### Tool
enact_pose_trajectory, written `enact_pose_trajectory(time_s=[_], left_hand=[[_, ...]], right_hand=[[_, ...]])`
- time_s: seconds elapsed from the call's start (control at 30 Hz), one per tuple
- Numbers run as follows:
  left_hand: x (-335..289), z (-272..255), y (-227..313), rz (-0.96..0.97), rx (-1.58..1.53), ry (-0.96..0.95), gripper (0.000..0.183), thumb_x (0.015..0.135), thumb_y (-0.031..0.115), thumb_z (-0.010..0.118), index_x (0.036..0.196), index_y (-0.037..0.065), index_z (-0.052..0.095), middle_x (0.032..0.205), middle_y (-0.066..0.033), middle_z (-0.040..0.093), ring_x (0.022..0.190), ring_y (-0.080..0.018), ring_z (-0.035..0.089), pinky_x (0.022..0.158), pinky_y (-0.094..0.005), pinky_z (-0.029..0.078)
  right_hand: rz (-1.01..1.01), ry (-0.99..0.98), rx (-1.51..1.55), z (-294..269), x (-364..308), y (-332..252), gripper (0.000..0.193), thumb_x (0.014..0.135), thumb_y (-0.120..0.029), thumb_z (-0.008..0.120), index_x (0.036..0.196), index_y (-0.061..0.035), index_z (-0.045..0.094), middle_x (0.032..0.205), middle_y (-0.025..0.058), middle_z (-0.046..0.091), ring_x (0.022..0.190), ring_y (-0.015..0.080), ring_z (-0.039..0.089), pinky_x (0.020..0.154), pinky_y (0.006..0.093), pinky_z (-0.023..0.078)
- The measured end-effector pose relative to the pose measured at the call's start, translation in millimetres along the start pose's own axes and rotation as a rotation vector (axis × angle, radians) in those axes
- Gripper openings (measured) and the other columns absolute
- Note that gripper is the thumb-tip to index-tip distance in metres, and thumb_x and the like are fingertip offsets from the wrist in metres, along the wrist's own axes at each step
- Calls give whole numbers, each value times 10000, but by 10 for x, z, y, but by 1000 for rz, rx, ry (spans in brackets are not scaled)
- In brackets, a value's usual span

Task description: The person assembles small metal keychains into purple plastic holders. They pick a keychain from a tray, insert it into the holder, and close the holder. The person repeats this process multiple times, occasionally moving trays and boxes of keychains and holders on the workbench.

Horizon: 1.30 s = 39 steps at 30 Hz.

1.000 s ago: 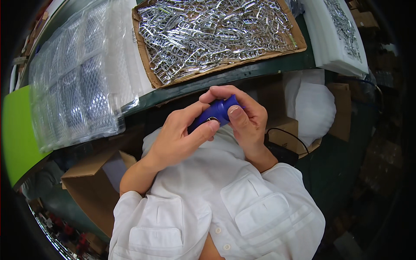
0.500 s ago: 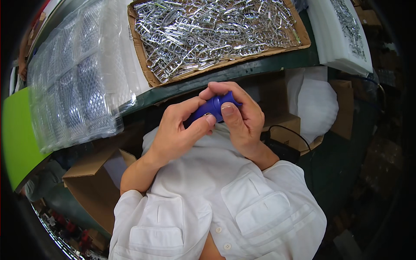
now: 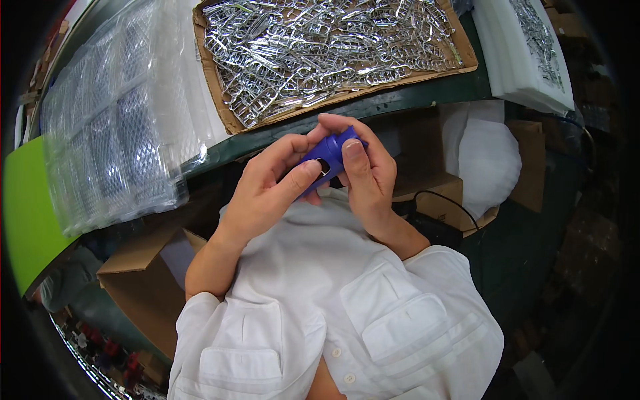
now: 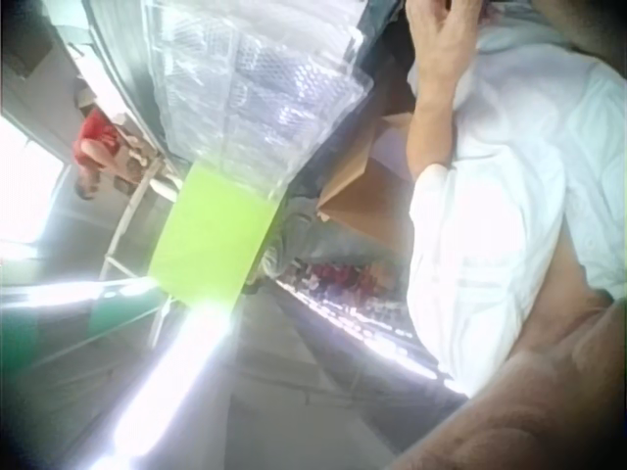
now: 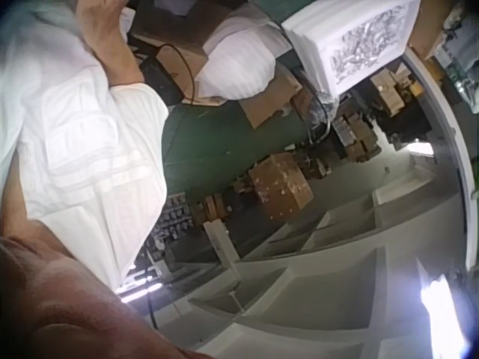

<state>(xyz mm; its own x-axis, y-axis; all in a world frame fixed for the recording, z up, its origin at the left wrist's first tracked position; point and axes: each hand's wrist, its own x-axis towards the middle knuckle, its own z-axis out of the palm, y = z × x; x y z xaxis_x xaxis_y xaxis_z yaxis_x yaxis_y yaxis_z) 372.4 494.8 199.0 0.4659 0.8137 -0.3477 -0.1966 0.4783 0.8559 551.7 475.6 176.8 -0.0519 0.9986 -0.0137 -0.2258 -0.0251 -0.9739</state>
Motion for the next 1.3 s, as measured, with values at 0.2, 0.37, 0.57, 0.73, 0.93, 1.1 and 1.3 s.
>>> enact_pose_trajectory(time_s=[0.2,0.37,0.57,0.73,0.93,1.1,1.3], left_hand=[[-56,37,-56,10,216,108,238,1008,110,661,1193,-33,619,945,-63,708,772,-89,646,664,-248,535],[-124,143,-40,203,608,222,245,940,62,709,1166,-10,650,894,-95,716,707,-148,675,676,-285,534],[-423,108,290,200,391,-92,308,1028,91,582,1297,-54,619,980,-112,687,790,-140,672,702,-268,565],[-503,-169,298,1,65,-2,561,1074,423,501,1344,-53,623,897,-87,651,698,-131,618,638,-260,564],[-389,-357,239,-185,-343,-102,708,1087,517,364,1480,-54,508,923,-81,616,711,-139,600,639,-302,601],[-564,-321,257,-46,-472,-49,721,1082,484,372,1557,-59,385,972,-132,615,691,-155,615,646,-348,643],[-622,-514,180,76,-562,-7,626,1132,413,321,1548,-53,367,1040,-237,649,674,-218,678,665,-356,652]], right_hand=[[225,1,319,37,-50,77,813,1059,-721,315,1328,-6,594,1139,76,656,947,126,665,714,240,547],[538,26,733,17,-49,258,666,1109,-598,330,1199,-18,645,1022,33,682,840,88,628,656,226,470],[581,-46,722,-251,53,-128,307,1086,-308,542,1039,-24,648,916,55,651,609,66,505,462,214,359],[-519,687,-124,-1178,608,-1164,221,1101,-219,528,1098,-39,657,832,33,634,573,40,436,482,187,324],[-476,871,-1525,-3085,1734,-1808,343,1002,-216,614,1270,-8,665,1191,126,715,1020,259,666,879,345,524],[-566,531,-1393,-1785,1472,-1564,332,912,-149,721,1237,-79,724,1277,99,711,1157,323,673,979,413,537],[-555,-194,-1382,-664,1386,-656,177,838,-122,806,1009,-79,785,1088,82,710,1026,278,678,895,403,568]])
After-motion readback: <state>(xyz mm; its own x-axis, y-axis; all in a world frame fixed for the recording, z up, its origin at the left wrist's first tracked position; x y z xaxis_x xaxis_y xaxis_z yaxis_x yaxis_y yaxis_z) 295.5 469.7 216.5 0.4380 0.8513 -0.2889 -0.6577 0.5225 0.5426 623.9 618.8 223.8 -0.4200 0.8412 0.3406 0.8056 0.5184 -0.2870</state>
